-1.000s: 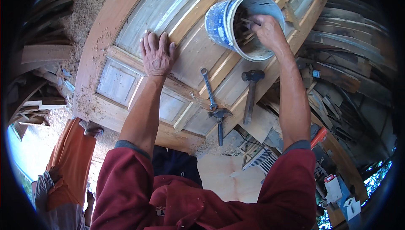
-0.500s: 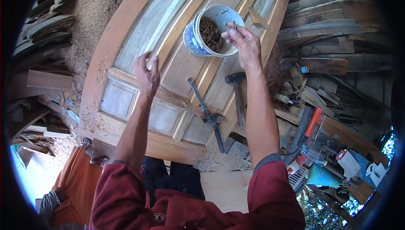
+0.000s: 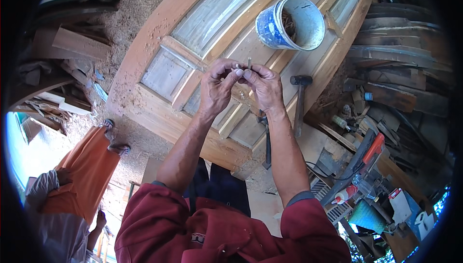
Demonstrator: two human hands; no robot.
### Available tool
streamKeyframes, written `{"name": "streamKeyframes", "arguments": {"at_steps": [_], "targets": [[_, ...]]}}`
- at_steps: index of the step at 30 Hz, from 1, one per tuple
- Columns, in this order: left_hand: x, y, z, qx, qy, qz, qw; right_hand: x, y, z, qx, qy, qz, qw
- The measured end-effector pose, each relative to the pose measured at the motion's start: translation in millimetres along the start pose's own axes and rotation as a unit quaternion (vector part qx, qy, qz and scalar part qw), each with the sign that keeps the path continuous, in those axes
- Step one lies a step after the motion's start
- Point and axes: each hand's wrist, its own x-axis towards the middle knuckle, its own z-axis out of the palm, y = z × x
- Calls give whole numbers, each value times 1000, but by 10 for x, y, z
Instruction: The person sands a wooden door panel using a hand sander and then hammers nails into a wooden board to secure it to the door.
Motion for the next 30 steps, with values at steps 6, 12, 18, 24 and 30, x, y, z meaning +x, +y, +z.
{"name": "streamKeyframes", "arguments": {"at_steps": [6, 12, 18, 24, 30], "targets": [[-213, 55, -189, -66, 51, -42, 996, -167, -78, 61, -166, -10, -1, 986], [-728, 307, -713, 401, -18, 133, 906, -415, -81, 300, -488, -167, 32, 856], [-1320, 97, -933, 488, -112, 130, 856, -564, 308, 458, -554, -329, 91, 759], [-1656, -124, -1393, 472, 59, 58, 878, -761, 860, 426, -485, -232, 46, 842], [-1309, -98, -2454, 305, 436, 96, 841, -1409, 1426, -1206, -480, 287, 19, 829]]}}
